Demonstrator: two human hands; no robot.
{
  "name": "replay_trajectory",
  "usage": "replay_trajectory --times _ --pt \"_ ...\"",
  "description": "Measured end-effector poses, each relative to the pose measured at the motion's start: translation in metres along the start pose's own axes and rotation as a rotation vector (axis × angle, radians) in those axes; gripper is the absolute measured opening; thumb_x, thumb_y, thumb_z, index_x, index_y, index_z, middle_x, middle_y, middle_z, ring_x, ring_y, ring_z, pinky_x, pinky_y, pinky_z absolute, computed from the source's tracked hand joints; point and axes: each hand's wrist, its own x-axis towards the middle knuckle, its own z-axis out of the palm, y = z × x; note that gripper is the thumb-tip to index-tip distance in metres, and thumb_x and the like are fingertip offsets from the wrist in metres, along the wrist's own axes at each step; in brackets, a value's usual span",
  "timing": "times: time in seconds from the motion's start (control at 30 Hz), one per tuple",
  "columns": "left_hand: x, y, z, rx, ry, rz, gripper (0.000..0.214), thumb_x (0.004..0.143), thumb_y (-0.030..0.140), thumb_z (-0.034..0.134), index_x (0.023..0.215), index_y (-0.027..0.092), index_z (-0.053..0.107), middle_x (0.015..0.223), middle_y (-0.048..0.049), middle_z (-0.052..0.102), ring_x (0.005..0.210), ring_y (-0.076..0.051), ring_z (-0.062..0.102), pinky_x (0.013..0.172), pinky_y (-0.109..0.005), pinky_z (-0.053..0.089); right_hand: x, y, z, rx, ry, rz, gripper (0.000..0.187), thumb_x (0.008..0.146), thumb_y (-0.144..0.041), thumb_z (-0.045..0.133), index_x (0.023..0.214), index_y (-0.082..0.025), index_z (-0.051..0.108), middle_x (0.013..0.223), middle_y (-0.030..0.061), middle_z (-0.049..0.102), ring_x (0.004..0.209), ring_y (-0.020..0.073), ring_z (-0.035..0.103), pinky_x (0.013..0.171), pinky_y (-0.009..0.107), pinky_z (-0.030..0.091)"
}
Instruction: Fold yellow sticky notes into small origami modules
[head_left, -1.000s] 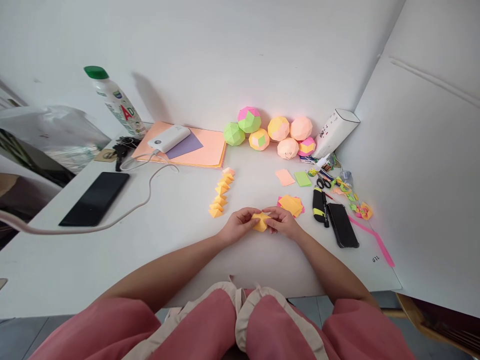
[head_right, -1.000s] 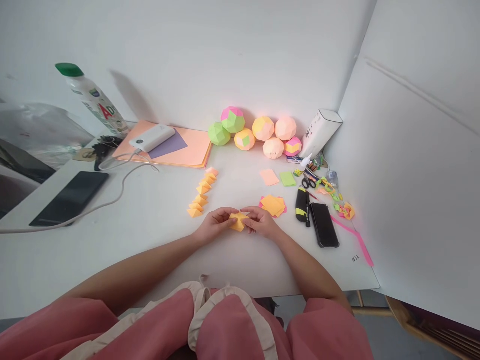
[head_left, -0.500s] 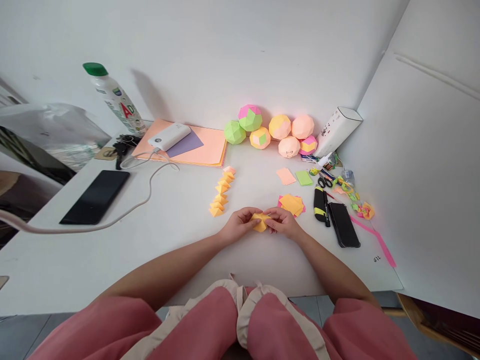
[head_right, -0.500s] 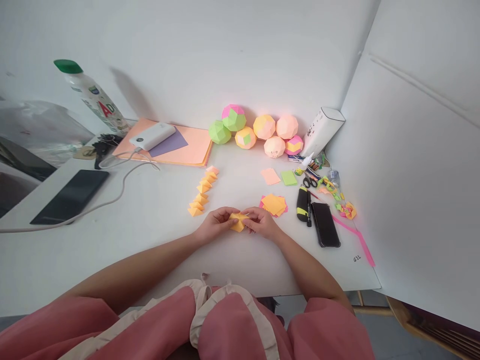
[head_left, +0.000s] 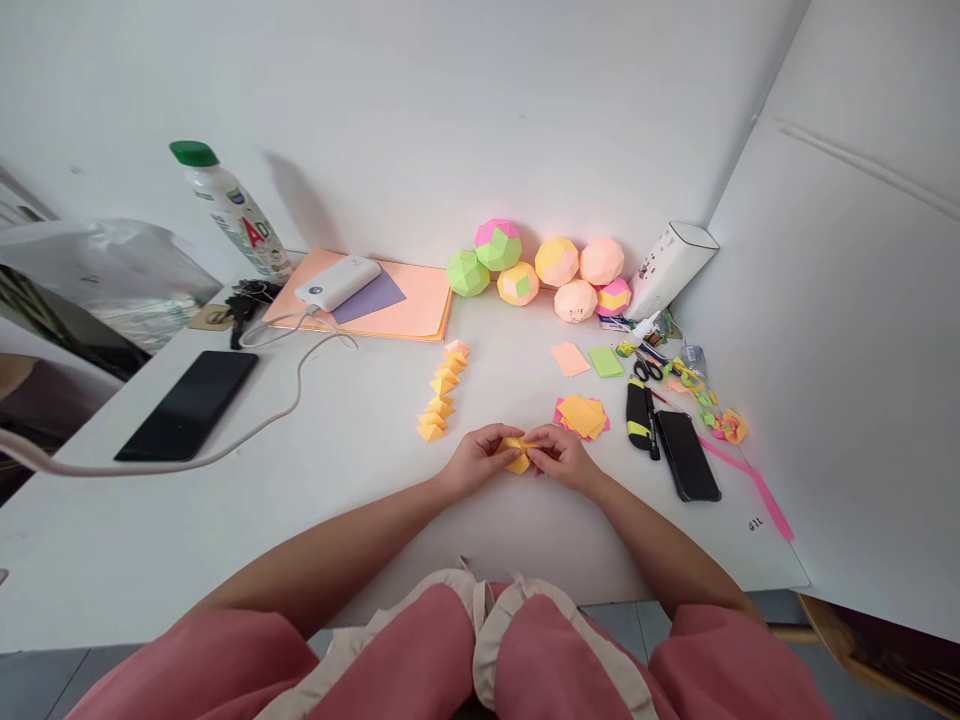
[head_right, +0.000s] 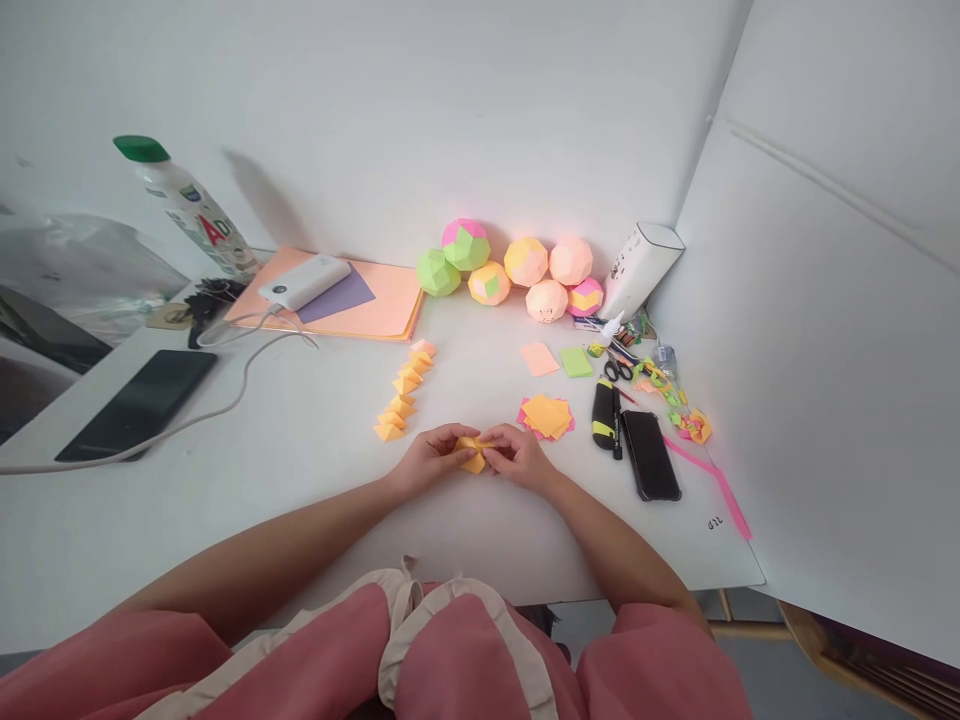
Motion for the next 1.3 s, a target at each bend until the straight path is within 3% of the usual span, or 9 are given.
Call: replay_trajectory --times 0.17,0.37,0.6,0.77,0.93,1.3 --pt "0.000 0.000 0.001 -0.009 0.056 -0.015 0.032 0.070 0.036 0.069 0.093 0.016 0.059 0.081 -0.0026 0.065 0.075 -0.015 0.062 0.071 -0.030 0.048 -0.002 0.004 0.002 -0.096 0.017 -0.043 0.019 0.083 -0.034 0.052 0.094 -0.020 0.053 0.067 0.0000 0.059 0.052 0.0110 0.057 0.052 0.025 0.047" --pt "0.000 0.001 0.002 0.091 0.053 -0.008 0.031 0.074 0.038 0.064 0.096 0.018 0.055 0.078 -0.0014 0.061 0.070 -0.014 0.061 0.067 -0.030 0.051 -0.003 0.000 0.006 -0.238 0.052 -0.097 0.024 0.076 -0.034 0.061 0.094 -0.019 0.054 0.062 -0.0022 0.057 0.046 0.0084 0.050 0.045 0.021 0.041" --pt "0.000 -0.008 0.001 0.345 0.097 0.190 0.024 0.080 0.037 0.057 0.098 0.022 0.060 0.098 -0.0056 0.050 0.072 -0.012 0.057 0.065 -0.029 0.053 -0.003 0.003 0.008 -0.270 0.096 -0.156 0.011 0.082 -0.027 0.053 0.089 -0.019 0.055 0.062 -0.0009 0.057 0.048 0.0093 0.051 0.046 0.022 0.042" --pt "0.000 -0.006 0.000 0.387 0.096 0.211 0.022 0.082 0.035 0.054 0.096 0.020 0.061 0.114 -0.0089 0.041 0.069 -0.009 0.055 0.064 -0.030 0.052 -0.002 -0.001 0.007 -0.272 0.102 -0.144 0.014 0.083 -0.029 0.052 0.089 -0.018 0.057 0.059 -0.0004 0.059 0.046 0.0099 0.054 0.047 0.023 0.044" --pt "0.001 -0.001 0.000 0.385 0.104 0.197 0.020 0.080 0.035 0.056 0.089 0.019 0.063 0.092 -0.0063 0.053 0.073 -0.013 0.055 0.059 -0.026 0.049 -0.001 -0.002 0.006 -0.311 0.099 -0.168 0.017 0.083 -0.031 0.052 0.089 -0.017 0.060 0.053 -0.0018 0.057 0.044 0.0109 0.055 0.045 0.023 0.044" --pt "-0.003 0.007 0.004 0.406 0.127 0.132 0.021 0.079 0.036 0.056 0.076 0.017 0.062 0.077 -0.0032 0.058 0.065 -0.011 0.052 0.059 -0.025 0.044 -0.001 -0.004 0.004 -0.336 0.057 -0.152 0.020 0.083 -0.032 0.052 0.084 -0.015 0.062 0.053 -0.0010 0.055 0.044 0.0090 0.047 0.045 0.022 0.039"
